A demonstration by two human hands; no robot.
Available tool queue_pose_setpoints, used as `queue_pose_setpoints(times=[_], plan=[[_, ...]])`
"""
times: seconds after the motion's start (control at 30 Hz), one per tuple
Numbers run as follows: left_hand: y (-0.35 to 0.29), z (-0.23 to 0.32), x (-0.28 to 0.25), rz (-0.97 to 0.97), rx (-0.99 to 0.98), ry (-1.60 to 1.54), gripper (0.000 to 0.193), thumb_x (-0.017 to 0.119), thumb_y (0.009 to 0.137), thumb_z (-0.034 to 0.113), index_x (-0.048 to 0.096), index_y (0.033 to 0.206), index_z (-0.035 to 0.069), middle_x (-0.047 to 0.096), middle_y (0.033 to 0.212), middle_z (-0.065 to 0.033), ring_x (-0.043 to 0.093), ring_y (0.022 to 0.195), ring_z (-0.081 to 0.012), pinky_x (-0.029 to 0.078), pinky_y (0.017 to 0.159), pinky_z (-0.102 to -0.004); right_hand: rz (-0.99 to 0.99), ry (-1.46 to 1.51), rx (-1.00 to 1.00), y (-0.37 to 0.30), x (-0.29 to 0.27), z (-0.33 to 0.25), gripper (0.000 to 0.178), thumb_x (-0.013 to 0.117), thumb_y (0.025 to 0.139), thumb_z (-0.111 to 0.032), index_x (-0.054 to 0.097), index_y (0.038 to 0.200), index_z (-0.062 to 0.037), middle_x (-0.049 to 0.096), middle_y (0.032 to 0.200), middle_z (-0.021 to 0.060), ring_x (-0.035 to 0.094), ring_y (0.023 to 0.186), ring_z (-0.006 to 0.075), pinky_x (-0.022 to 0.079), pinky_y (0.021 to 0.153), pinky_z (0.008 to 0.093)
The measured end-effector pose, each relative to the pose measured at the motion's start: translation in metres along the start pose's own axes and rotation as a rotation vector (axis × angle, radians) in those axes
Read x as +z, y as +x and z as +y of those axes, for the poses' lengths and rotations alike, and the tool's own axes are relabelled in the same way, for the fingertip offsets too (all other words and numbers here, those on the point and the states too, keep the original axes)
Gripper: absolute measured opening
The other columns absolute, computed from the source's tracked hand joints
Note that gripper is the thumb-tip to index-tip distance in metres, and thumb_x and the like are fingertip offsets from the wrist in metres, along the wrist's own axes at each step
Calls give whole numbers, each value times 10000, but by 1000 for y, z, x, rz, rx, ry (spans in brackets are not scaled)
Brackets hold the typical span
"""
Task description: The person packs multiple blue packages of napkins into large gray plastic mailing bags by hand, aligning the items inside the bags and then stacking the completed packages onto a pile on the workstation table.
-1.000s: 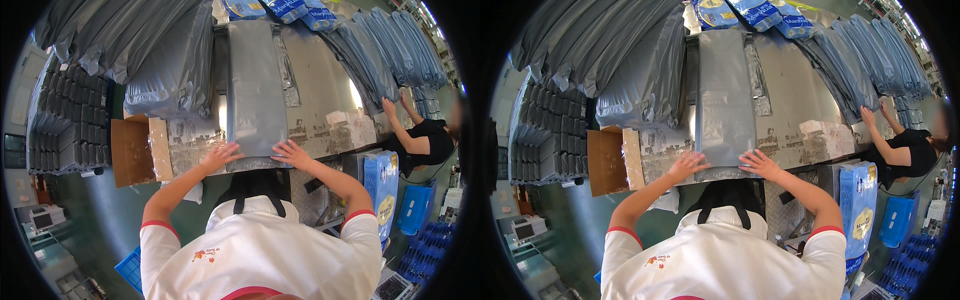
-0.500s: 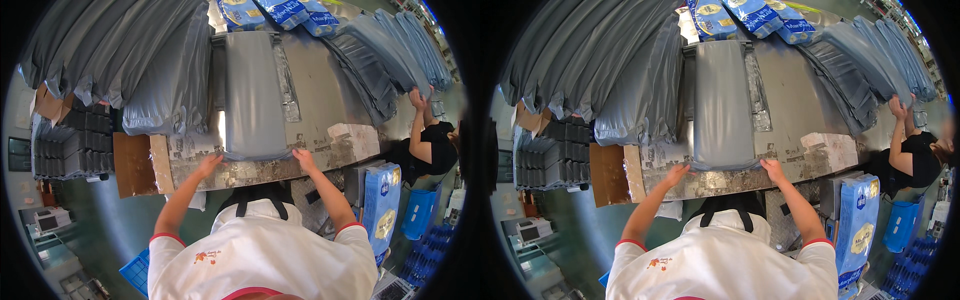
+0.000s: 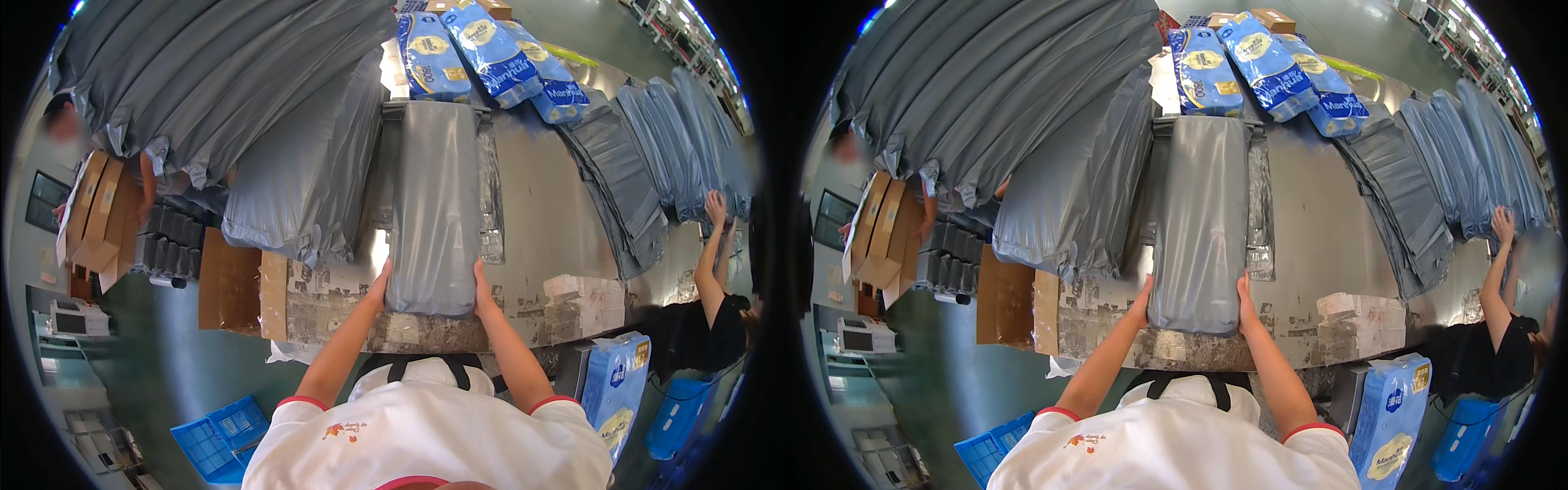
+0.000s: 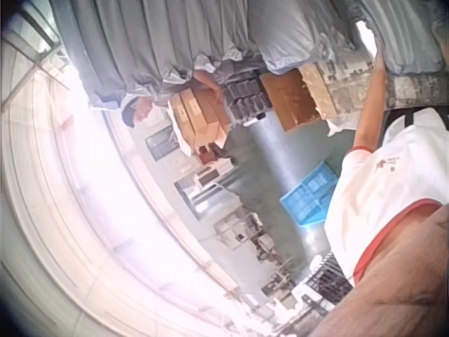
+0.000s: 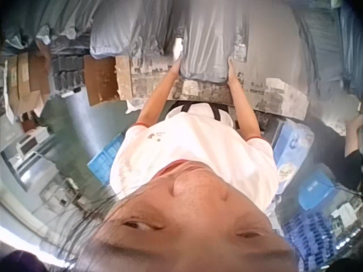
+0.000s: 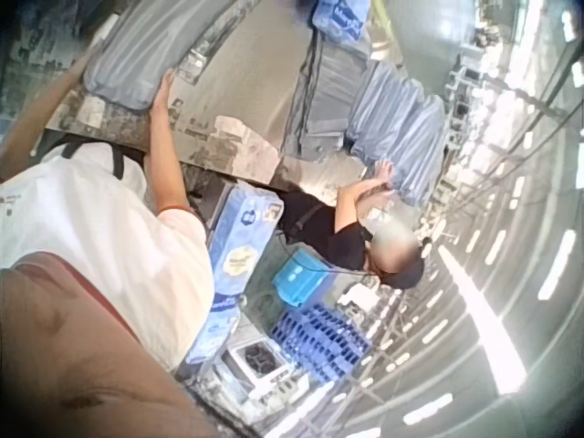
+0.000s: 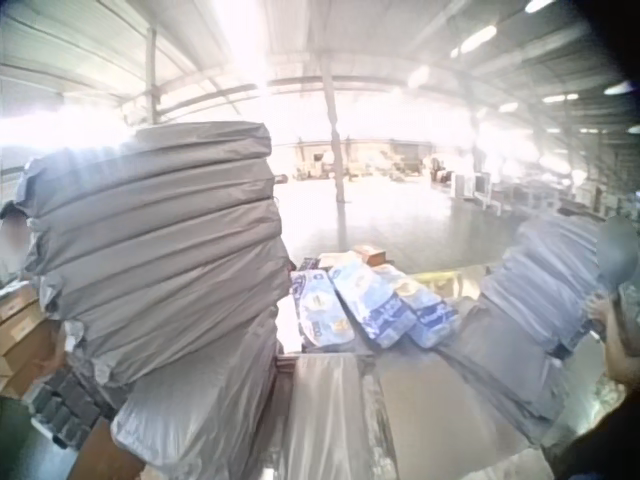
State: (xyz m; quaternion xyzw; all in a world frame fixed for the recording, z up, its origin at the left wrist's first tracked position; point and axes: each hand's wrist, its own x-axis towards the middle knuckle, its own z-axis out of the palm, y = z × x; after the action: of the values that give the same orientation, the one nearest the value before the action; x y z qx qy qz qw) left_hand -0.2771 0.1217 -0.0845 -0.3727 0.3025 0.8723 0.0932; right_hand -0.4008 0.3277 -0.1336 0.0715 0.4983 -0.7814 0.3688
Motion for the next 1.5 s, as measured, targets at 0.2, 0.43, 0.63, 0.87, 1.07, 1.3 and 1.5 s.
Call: queue_pose_setpoints(times=[0.2, 0.43, 0.63, 0.87, 1.07, 1.3, 1.5], plan=[[-37, 22, 31, -108, 308, 348, 785, 617, 707, 254, 145, 1307, 71, 367, 1208, -121, 402, 1091, -231, 362, 893, -351, -206, 9, 286, -38, 28, -73, 522, 507, 791, -325, 409, 1153, 37, 515, 1091, 159, 520, 977, 265, 400, 869, 364], [-140, 39, 58, -138, 520, 454, 775, 608, 721, 258, 158, 1305, 20, 309, 1273, -133, 299, 1174, -212, 240, 967, -316, -184, 61, 112, -119, 67, -87, 540, 546, 758, -320, 413, 1146, 31, 512, 1087, 157, 512, 976, 261, 402, 862, 360], [-224, 83, 34, -121, 757, 571, 805, 624, 696, 285, 181, 1298, -14, 305, 1280, -145, 264, 1199, -215, 204, 985, -315, -261, 63, -164, -166, 156, -95, 622, 604, 720, -272, 325, 1204, 2, 468, 1103, 145, 502, 971, 242, 422, 827, 356], [-268, 233, -2, 33, 729, 283, 646, 609, 669, 320, 384, 1200, 29, 494, 1075, -125, 495, 963, -243, 404, 815, -352, -453, 18, -220, -108, 318, -124, 713, 587, 761, -329, 186, 1289, -65, 420, 1152, 149, 456, 1026, 221, 399, 847, 343], [-195, 322, -130, -84, 551, 263, 616, 418, 792, 526, 434, 1179, 48, 483, 1152, -120, 486, 1029, -237, 412, 848, -365, -219, -658, -332, -51, 368, -57, 787, 418, 813, -503, 94, 1320, 5, 201, 1343, 182, 198, 1245, 244, 158, 1007, 295], [-125, 196, -213, 588, 1150, -166, 356, 438, 837, 242, 453, 1120, 25, 480, 1105, -77, 450, 1018, -174, 352, 873, -306, -127, -413, -226, -21, 211, -32, 330, 456, 848, -299, 539, 1054, -54, 581, 1022, 43, 522, 948, 117, 380, 798, 263], [-40, -43, -243, 539, 664, -116, 111, 476, 823, 162, 542, 850, 78, 566, 779, -28, 538, 716, -132, 453, 608, -244, 138, -631, -333, 106, 43, -65, 227, 529, 805, -227, 584, 898, -27, 613, 799, 38, 546, 698, 103, 424, 626, 244]])
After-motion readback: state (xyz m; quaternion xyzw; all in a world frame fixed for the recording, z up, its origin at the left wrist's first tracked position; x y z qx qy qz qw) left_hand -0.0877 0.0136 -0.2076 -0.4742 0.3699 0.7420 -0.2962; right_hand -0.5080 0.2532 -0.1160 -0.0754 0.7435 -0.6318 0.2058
